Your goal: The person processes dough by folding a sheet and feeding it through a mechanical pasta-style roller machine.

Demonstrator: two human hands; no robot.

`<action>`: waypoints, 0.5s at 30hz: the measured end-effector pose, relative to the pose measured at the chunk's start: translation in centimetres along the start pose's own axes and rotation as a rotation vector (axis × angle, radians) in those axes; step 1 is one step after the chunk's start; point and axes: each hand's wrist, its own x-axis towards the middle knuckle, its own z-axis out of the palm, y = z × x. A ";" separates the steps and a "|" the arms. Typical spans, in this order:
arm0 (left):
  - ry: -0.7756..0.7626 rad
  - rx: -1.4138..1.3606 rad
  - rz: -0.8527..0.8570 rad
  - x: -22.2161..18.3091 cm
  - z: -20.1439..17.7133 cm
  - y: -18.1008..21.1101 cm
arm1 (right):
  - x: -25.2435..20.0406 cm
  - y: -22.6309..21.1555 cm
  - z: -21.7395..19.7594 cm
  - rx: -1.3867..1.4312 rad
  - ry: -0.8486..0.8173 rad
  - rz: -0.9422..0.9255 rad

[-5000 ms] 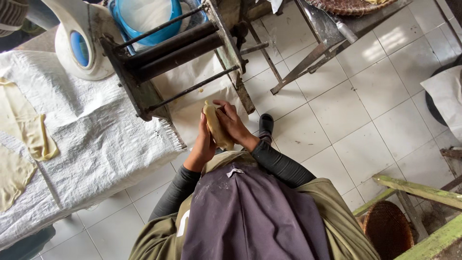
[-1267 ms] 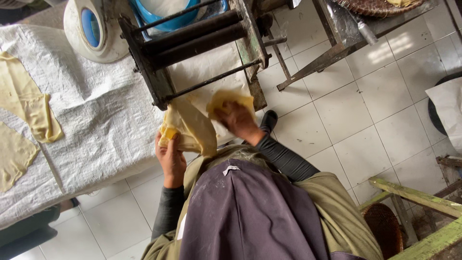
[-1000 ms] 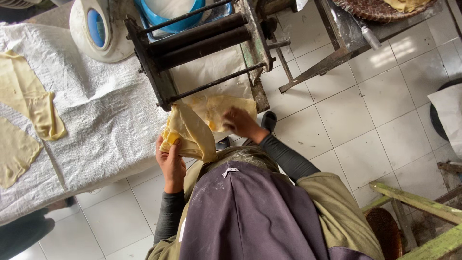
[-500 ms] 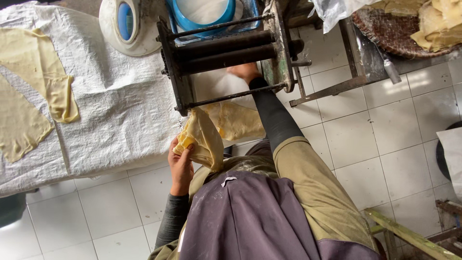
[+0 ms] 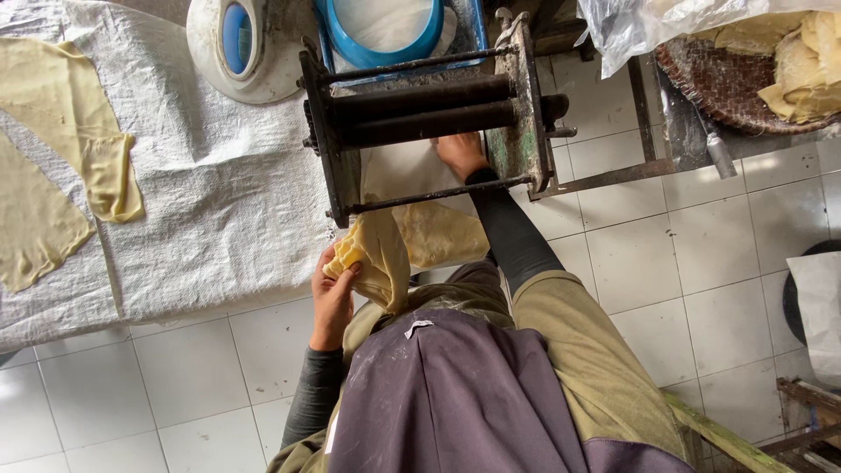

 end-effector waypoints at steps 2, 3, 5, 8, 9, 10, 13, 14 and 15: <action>0.009 0.007 0.006 0.4 0.0 0.1 | -0.2 0.6 0.5 0.012 0.197 -0.045; 0.013 0.011 0.010 0.6 -0.1 0.2 | -0.3 0.7 0.8 -0.009 0.314 -0.090; 0.011 0.011 0.010 0.8 -0.2 0.2 | -1.4 0.7 1.3 -0.054 0.406 -0.145; 0.015 0.020 0.014 1.1 -0.4 0.1 | -3.1 -0.2 1.2 -0.107 0.298 -0.131; 0.020 0.027 0.012 1.0 -0.5 0.1 | -3.5 -0.8 1.0 -0.108 0.233 -0.091; 0.023 0.022 0.005 1.0 -0.6 0.0 | -3.7 -1.4 0.7 -0.110 0.168 -0.051; 0.029 0.011 -0.010 1.2 -0.7 -0.2 | -2.8 -3.0 -0.8 -0.214 0.610 -0.249; 0.032 0.010 -0.011 1.2 -0.6 -0.2 | -2.1 -3.2 -1.5 -0.118 0.664 -0.299; 0.035 0.010 -0.014 1.1 -0.6 -0.1 | -1.2 -3.4 -2.1 -0.019 0.717 -0.347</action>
